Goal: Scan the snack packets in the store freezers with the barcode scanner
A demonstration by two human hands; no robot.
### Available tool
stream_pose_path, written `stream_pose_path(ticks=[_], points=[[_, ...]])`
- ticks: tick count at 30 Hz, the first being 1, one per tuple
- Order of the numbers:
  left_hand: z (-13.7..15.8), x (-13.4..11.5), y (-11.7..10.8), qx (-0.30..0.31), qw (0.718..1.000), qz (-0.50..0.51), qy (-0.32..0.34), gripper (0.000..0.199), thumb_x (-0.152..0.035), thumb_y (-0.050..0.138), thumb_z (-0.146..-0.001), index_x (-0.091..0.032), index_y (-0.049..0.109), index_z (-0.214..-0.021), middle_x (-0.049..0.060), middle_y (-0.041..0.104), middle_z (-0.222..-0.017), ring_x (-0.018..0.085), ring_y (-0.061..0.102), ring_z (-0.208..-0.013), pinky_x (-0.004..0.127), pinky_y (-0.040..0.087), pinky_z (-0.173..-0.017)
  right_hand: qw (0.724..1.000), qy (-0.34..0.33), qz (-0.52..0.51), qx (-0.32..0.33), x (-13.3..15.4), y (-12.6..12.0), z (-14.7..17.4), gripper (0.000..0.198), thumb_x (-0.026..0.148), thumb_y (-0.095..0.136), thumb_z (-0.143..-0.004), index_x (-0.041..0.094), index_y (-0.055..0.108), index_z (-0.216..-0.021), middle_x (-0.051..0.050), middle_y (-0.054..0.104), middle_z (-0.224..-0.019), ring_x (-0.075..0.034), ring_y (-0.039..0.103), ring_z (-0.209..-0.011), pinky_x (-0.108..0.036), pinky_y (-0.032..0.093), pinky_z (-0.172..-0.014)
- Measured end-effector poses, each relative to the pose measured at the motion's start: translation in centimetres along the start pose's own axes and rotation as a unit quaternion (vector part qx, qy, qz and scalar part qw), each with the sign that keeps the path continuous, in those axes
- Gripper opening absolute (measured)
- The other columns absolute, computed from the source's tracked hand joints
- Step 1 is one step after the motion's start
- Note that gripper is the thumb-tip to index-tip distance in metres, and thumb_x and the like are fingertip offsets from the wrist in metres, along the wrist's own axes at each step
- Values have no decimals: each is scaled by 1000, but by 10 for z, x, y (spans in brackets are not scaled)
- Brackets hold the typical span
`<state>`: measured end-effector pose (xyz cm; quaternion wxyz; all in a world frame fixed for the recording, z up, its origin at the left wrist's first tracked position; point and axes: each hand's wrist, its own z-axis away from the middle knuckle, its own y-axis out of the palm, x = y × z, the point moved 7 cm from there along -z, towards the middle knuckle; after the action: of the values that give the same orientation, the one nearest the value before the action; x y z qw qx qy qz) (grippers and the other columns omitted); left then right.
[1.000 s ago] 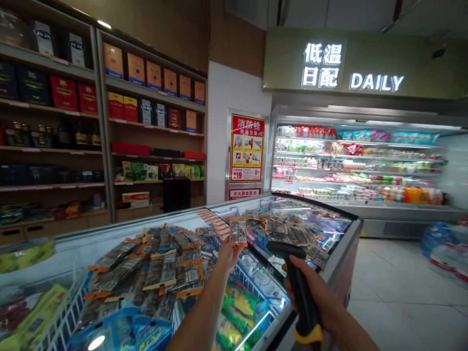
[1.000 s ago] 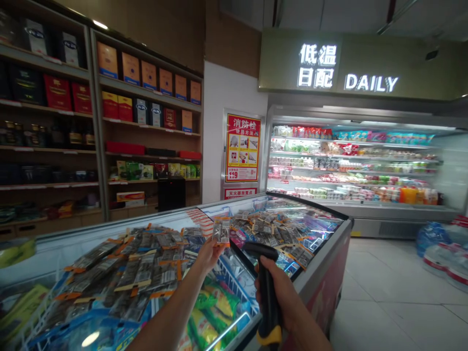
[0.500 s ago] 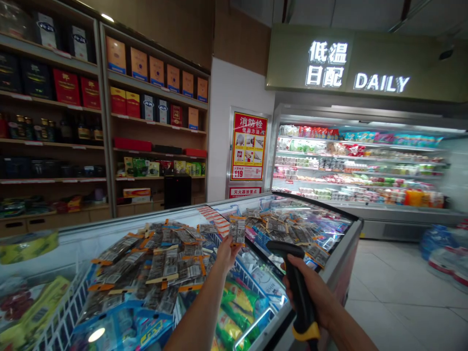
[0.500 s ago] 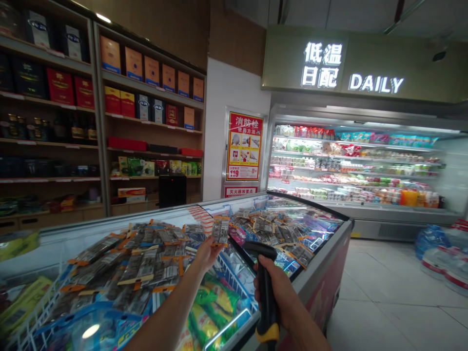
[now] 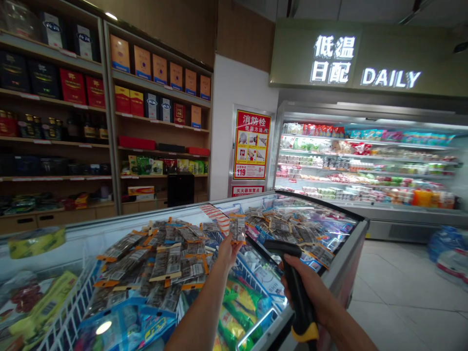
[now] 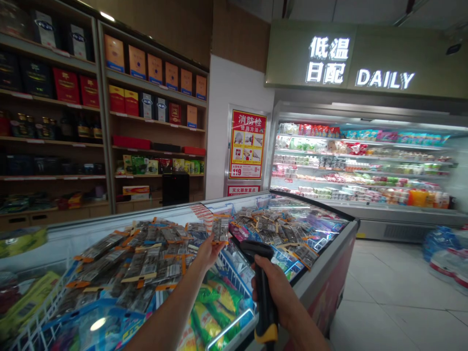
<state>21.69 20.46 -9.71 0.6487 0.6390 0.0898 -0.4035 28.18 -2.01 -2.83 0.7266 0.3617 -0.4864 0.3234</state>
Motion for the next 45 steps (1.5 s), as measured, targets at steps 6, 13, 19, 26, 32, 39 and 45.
stream_pose_path(ticks=[6, 13, 19, 26, 32, 39, 45], points=[[1, -2, 0, -5, 1000, 13, 4, 15, -23, 48, -76, -15, 52, -88, 1, 59, -65, 11, 57, -59, 30, 50, -66, 1000, -1, 4, 11, 0, 2, 0, 27, 43, 49, -69, 16, 49, -71, 4, 51, -40, -9, 46, -29, -17, 33, -28], [6, -6, 1, -19, 1000, 23, 4, 15, -21, 47, -77, -15, 53, -89, 1, 59, -63, 11, 57, -55, 28, 50, -61, 1000, -1, 19, 0, 0, -1, 1, 29, 45, 48, -68, 16, 49, -71, 4, 50, -39, -8, 44, -29, -16, 31, -28], [6, -6, 1, -12, 1000, 14, -8, 12, -23, 46, -77, -17, 53, -85, 0, 59, -63, 10, 57, -56, 27, 49, -61, 999, -7, -3, -31, 2, -15, 2, 28, 44, 50, -67, 16, 49, -72, 5, 48, -39, -7, 44, -30, -16, 30, -29], [1, -2, 1, 15, 1000, -3, -28, 14, -26, 44, -78, -16, 50, -85, 1, 58, -63, 12, 58, -55, 33, 49, -63, 1000, 17, -12, -1, 0, -8, 9, 28, 44, 49, -68, 16, 48, -71, 4, 49, -39, -8, 44, -29, -16, 31, -28], [0, -1, -1, 13, 999, -7, -36, 13, -26, 45, -77, -16, 48, -85, 2, 59, -66, 14, 59, -59, 36, 48, -67, 999, 5, 1, 33, -2, 2, 5, 31, 46, 46, -70, 16, 48, -70, 3, 50, -40, -9, 45, -29, -18, 32, -29], [3, -4, 1, 24, 999, -30, -26, 13, -27, 41, -79, -18, 50, -84, 1, 59, -64, 12, 58, -58, 32, 47, -69, 1000, 4, 8, 1, -1, -7, 3, 31, 46, 49, -68, 15, 49, -71, 3, 50, -41, -9, 47, -31, -17, 33, -30], [3, -5, 1, 18, 999, -16, -26, 14, -27, 43, -78, -16, 50, -84, 1, 59, -62, 13, 57, -54, 32, 48, -64, 1000, 8, 4, 17, -2, 0, 6, 29, 44, 47, -70, 15, 48, -70, 3, 50, -40, -8, 45, -29, -16, 32, -29]])
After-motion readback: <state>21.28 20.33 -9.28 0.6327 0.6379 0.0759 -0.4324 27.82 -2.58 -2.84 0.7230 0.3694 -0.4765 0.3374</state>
